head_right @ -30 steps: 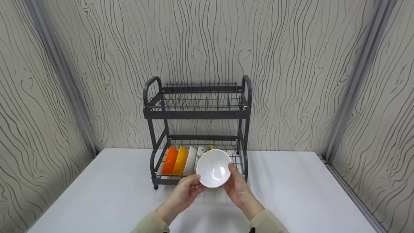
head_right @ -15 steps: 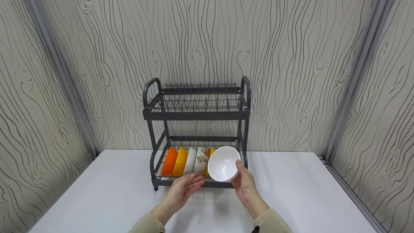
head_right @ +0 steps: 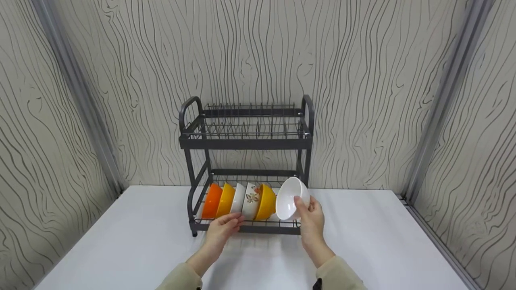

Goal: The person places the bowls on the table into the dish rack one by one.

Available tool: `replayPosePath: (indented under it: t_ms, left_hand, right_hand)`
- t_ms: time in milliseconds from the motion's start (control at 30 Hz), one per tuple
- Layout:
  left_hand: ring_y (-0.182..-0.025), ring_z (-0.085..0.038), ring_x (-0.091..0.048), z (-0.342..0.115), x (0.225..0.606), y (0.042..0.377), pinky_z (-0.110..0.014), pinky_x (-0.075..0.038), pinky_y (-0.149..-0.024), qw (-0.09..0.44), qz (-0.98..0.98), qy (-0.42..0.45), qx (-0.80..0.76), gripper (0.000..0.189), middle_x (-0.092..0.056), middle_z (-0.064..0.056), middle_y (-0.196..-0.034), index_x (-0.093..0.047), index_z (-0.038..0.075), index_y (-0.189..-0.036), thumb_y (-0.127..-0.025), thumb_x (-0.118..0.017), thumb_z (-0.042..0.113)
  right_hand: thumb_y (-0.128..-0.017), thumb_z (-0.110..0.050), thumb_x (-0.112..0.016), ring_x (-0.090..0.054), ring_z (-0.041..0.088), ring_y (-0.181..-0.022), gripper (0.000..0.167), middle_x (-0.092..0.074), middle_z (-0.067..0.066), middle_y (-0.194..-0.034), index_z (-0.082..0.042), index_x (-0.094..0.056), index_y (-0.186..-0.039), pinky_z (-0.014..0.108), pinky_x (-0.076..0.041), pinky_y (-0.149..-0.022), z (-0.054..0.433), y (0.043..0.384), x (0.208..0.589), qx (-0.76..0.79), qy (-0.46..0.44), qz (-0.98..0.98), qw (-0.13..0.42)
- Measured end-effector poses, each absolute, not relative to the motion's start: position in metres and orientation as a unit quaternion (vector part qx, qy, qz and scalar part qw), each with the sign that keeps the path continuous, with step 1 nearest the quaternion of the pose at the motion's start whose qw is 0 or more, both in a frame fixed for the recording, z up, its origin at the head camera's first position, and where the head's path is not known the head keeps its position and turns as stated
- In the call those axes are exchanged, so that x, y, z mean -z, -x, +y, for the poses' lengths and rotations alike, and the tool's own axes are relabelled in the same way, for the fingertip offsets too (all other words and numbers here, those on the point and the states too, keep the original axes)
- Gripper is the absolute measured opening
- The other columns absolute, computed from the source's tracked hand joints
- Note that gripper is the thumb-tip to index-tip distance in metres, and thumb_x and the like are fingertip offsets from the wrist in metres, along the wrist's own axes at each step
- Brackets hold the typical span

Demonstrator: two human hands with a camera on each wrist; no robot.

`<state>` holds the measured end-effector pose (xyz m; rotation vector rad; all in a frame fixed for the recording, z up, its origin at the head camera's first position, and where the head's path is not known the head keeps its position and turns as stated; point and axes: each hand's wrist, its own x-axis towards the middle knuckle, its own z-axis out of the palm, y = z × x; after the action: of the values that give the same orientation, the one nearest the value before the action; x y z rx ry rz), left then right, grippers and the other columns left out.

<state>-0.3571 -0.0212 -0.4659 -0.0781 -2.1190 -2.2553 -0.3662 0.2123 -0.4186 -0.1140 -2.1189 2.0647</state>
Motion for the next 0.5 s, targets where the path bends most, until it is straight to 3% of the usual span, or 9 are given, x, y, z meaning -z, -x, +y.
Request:
replayPosePath:
  t_ms: [100, 333, 500]
  left_hand:
    - [-0.108, -0.024, -0.060, -0.023, 0.467, 0.359, -0.041, -0.047, -0.098, 0.050, -0.710, 0.025, 0.702, 0.027, -0.067, -0.010, -0.113, -0.063, 0.002, -0.115, -0.093, -0.052, 0.014]
    - [-0.106, -0.028, -0.061, -0.027, 0.469, 0.362, -0.039, -0.051, -0.093, 0.110, -0.746, 0.070, 0.653, 0.024, -0.069, -0.016, -0.106, -0.065, -0.004, -0.109, -0.090, -0.055, 0.006]
    - [-0.100, -0.023, -0.064, -0.027, 0.471, 0.362, -0.035, -0.054, -0.087, 0.125, -0.785, 0.068, 0.602, 0.021, -0.070, -0.010, -0.103, -0.069, 0.001, -0.104, -0.089, -0.054, 0.004]
  right_hand:
    - [-0.092, -0.044, -0.050, -0.040, 0.032, -0.131, 0.076, -0.037, 0.023, -0.143, 0.001, -0.020, -0.144, 0.039, -0.032, -0.112, 0.208, 0.367, 0.419, -0.675, 0.049, -0.727, 0.115]
    - [-0.088, -0.051, -0.053, -0.043, 0.038, -0.127, 0.085, -0.039, 0.026, -0.139, 0.005, -0.018, -0.143, 0.043, -0.037, -0.108, 0.202, 0.369, 0.421, -0.623, 0.046, -0.768, 0.139]
    - [-0.085, -0.053, -0.055, -0.042, 0.039, -0.125, 0.090, -0.034, 0.028, -0.140, 0.006, -0.018, -0.142, 0.046, -0.038, -0.106, 0.197, 0.372, 0.423, -0.601, 0.056, -0.784, 0.146]
